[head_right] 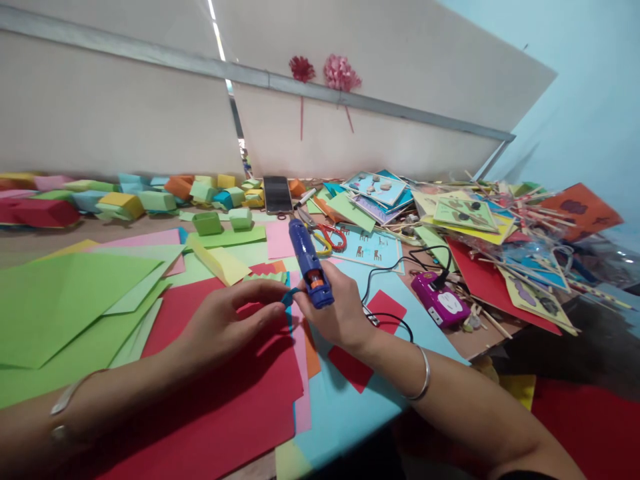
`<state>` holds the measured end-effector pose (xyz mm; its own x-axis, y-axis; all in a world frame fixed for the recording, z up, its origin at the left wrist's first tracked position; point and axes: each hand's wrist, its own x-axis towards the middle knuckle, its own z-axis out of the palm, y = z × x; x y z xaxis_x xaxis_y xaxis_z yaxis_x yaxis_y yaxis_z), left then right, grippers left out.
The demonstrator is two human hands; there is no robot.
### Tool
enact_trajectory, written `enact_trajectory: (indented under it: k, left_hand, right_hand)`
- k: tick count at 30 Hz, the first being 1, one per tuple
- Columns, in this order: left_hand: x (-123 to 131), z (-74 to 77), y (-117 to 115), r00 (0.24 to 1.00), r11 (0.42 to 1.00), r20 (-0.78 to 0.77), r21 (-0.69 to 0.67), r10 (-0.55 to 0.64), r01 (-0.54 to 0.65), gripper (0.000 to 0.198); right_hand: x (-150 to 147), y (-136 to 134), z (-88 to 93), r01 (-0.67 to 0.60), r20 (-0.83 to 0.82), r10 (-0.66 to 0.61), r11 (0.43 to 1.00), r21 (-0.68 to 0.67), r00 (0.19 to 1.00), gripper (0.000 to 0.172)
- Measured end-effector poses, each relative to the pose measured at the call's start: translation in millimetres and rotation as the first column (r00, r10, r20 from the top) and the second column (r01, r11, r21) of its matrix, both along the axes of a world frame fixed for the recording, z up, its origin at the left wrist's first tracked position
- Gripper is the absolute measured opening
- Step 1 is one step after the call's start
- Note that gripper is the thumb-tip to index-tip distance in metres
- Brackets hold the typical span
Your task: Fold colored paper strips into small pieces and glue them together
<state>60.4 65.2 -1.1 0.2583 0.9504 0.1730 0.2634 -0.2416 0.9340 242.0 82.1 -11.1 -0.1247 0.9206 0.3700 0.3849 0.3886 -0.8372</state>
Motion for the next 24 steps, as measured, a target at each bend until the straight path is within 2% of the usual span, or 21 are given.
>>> enact_trajectory:
  k: [5,8,10,12,14,16,19,22,24]
  left_hand:
    - [-3.0,3.8,3.6,0.991,0.999,-0.133,0.053,0.015,-0.008,0.021]
    - [-5.9,4.6,7.3,0.986,0.996,-0.163,0.082,0.044,-0.031,0.023]
    - [-7.5,4.4,9.0,0.988,0.996,-0.144,0.084,0.053,-0.041,0.021]
    - [-8.9,4.8,10.0,0.991,0.995,-0.121,0.079,0.064,-0.055,0.019]
    - [-9.9,6.2,10.3,0.991,0.993,-0.109,0.088,0.082,-0.072,0.016]
    - [-10.3,8.4,10.2,0.99,0.992,-0.116,0.103,0.082,-0.071,0.014]
    - [-9.6,11.6,9.8,0.992,0.993,-0.095,0.094,0.087,-0.078,0.016]
    - [-8.6,12.3,10.0,0.994,0.994,-0.013,0.033,0.106,-0.105,0.018]
    - [-8.5,11.4,10.5,0.995,0.995,0.017,-0.007,0.099,-0.099,0.021]
  right_hand:
    - [-0.3,-10.0,8.7,-0.108,0.132,0.114,0.993,-0.052,0.985,0.012]
    - [4.2,-12.5,21.7,-0.138,0.213,0.133,0.99,0.011,0.968,0.01]
    - [13.7,-10.6,35.5,-0.074,0.243,0.046,0.992,0.105,0.969,0.011]
    - [30.8,-4.4,51.4,0.073,0.306,-0.127,0.98,0.183,0.944,0.013]
    - [54.5,6.9,65.0,0.2,0.432,-0.288,0.951,0.237,0.855,0.019]
    - [80.4,23.1,72.2,0.319,0.589,-0.383,0.923,0.215,0.711,0.027]
    - [111.0,51.1,69.0,0.373,0.836,-0.27,0.924,0.085,0.478,0.036]
    - [122.6,73.3,55.8,0.389,0.893,-0.208,0.92,0.041,0.398,0.03]
    - [120.8,82.1,47.1,0.391,0.91,-0.198,0.919,0.043,0.365,0.031]
